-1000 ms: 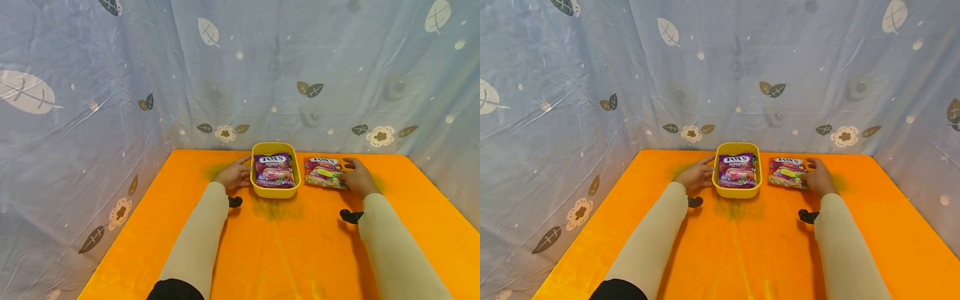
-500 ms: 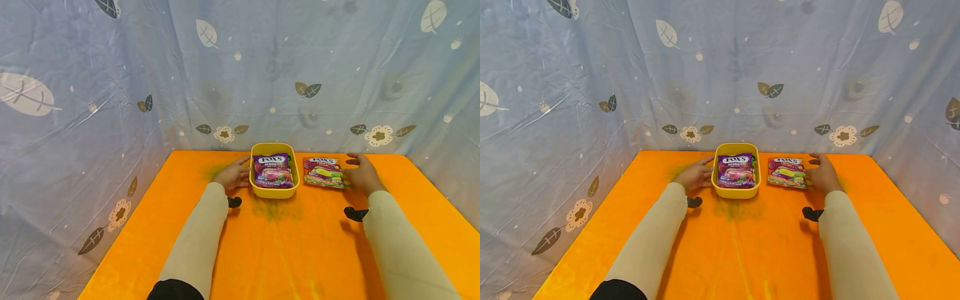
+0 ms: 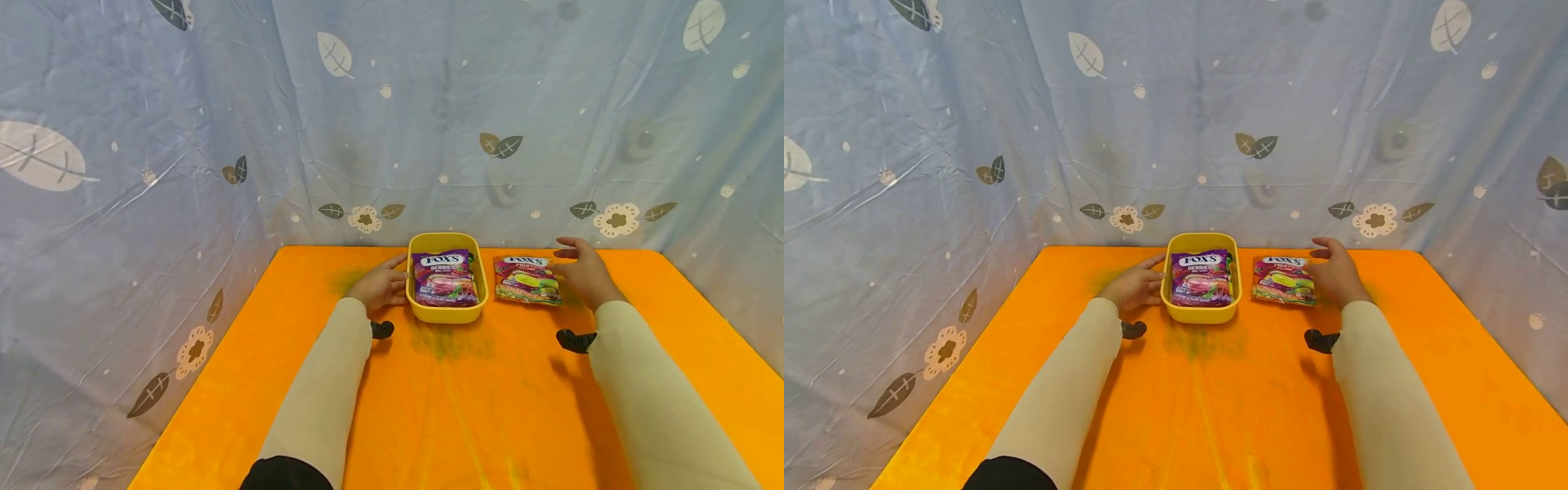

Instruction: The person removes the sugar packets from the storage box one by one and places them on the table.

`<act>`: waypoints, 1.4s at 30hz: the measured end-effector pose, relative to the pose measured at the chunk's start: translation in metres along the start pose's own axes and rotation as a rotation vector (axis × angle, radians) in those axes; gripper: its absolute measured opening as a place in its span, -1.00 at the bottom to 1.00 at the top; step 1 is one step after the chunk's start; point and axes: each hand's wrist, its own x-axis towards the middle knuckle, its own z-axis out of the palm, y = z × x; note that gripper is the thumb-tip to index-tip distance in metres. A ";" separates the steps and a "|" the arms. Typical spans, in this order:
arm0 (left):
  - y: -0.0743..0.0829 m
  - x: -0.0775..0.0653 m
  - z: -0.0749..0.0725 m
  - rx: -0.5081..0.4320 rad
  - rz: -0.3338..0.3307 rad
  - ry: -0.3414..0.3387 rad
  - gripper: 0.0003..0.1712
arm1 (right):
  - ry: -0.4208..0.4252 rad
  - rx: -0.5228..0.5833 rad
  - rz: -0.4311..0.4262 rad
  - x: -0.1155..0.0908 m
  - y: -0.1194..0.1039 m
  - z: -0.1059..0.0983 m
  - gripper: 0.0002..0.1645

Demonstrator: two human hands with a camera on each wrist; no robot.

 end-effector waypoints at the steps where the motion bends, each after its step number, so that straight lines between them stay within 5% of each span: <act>1: 0.000 0.000 0.000 0.003 0.000 -0.001 -0.16 | -0.002 0.004 -0.004 0.000 -0.002 0.001 -0.11; 8: 0.000 0.000 0.000 -0.008 -0.002 -0.012 -0.16 | -0.025 0.025 -0.010 0.003 -0.014 0.008 -0.08; 18: -0.001 0.001 -0.002 -0.010 0.004 -0.009 -0.16 | -0.138 0.199 0.021 0.009 -0.029 0.029 -0.03; 42: 0.000 -0.001 -0.002 -0.021 -0.005 -0.013 -0.16 | -0.246 0.327 -0.024 0.004 -0.080 0.090 -0.09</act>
